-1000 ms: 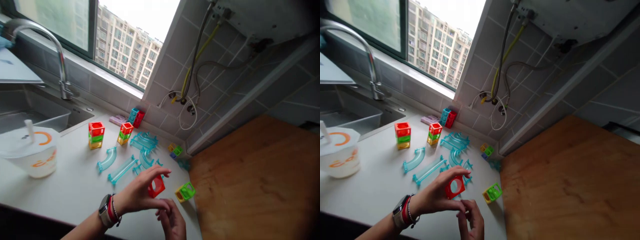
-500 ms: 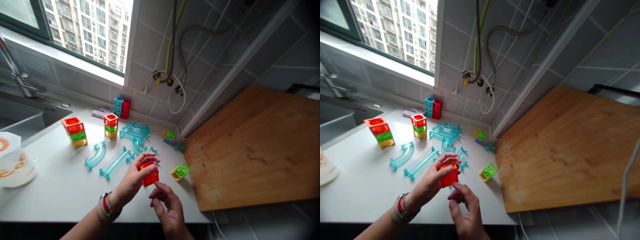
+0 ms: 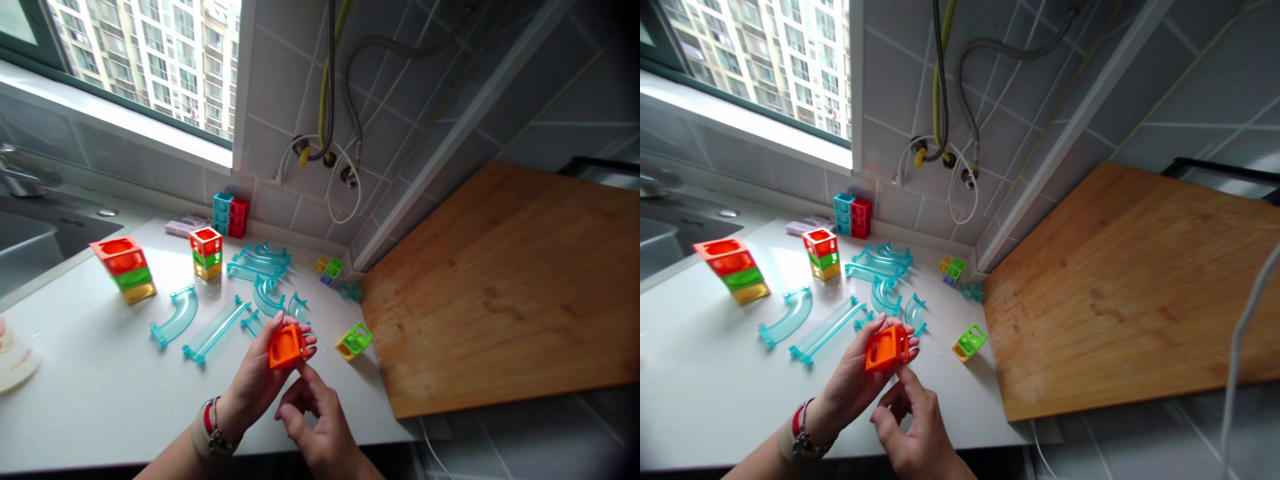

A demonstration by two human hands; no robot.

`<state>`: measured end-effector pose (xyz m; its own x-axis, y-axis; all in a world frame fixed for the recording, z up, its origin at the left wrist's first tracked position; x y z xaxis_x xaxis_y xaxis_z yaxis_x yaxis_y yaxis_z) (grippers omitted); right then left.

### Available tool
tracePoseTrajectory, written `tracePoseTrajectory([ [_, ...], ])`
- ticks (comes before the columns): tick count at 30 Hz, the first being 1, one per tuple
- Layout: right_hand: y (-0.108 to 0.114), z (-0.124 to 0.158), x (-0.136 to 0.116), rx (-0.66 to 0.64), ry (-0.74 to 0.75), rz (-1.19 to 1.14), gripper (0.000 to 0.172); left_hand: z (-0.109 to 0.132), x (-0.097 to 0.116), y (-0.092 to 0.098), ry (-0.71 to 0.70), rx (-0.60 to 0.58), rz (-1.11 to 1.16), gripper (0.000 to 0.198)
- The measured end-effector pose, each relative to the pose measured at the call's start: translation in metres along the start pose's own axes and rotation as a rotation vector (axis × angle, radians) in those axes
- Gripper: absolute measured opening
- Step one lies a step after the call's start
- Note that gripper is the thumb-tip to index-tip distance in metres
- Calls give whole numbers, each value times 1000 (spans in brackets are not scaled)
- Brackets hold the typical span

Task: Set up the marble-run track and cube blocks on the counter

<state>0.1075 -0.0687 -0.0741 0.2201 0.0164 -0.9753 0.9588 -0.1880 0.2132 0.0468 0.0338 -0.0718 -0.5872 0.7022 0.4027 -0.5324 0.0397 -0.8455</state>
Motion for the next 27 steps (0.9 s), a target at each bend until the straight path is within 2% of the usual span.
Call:
tracePoseTrajectory([
  [4, 6, 3, 7, 6, -60, 38, 51, 4, -21, -10, 109, -111, -154, 24],
  [9, 32, 17, 27, 229, -45, -16, 60, 1, -31, -12, 112, -326, -447, 28],
  [12, 40, 27, 43, 332, -32, -77, 59, -2, -42, -8, 181, -373, -587, 35],
  [15, 46, 34, 49, 384, 31, -159, 58, -6, -43, -14, 198, -360, -677, 41],
  [17, 54, 37, 51, 426, 87, -210, 54, -11, -33, -25, 133, -322, -759, 43],
  [19, 65, 36, 52, 446, 114, -189, 42, -19, -15, -40, 30, -282, -870, 43],
  [22, 74, 21, 51, 303, 171, 0, 14, -43, 20, -72, -178, -282, -1077, 46],
  [24, 78, 8, 47, 206, 249, 152, 16, -67, 43, -97, -357, -289, -1257, 50],
  [25, 83, 3, 45, 208, 287, 215, 18, -81, 54, -111, -473, -270, -1376, 52],
  [27, 93, -8, 42, 291, 335, 301, 19, -116, 65, -131, -551, -229, -1484, 55],
])
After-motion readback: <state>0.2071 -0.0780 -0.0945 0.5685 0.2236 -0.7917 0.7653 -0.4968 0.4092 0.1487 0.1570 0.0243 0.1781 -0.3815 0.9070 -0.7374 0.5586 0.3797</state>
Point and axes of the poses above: each hand's wrist, its own z-axis away from the middle knuckle, its own y-axis out of the back of the hand, x = y × z, the point moved 7 cm from there along -z, towards the middle knuckle, and after that the axes turned 3 degrees about -y, right-handed, at the moved point
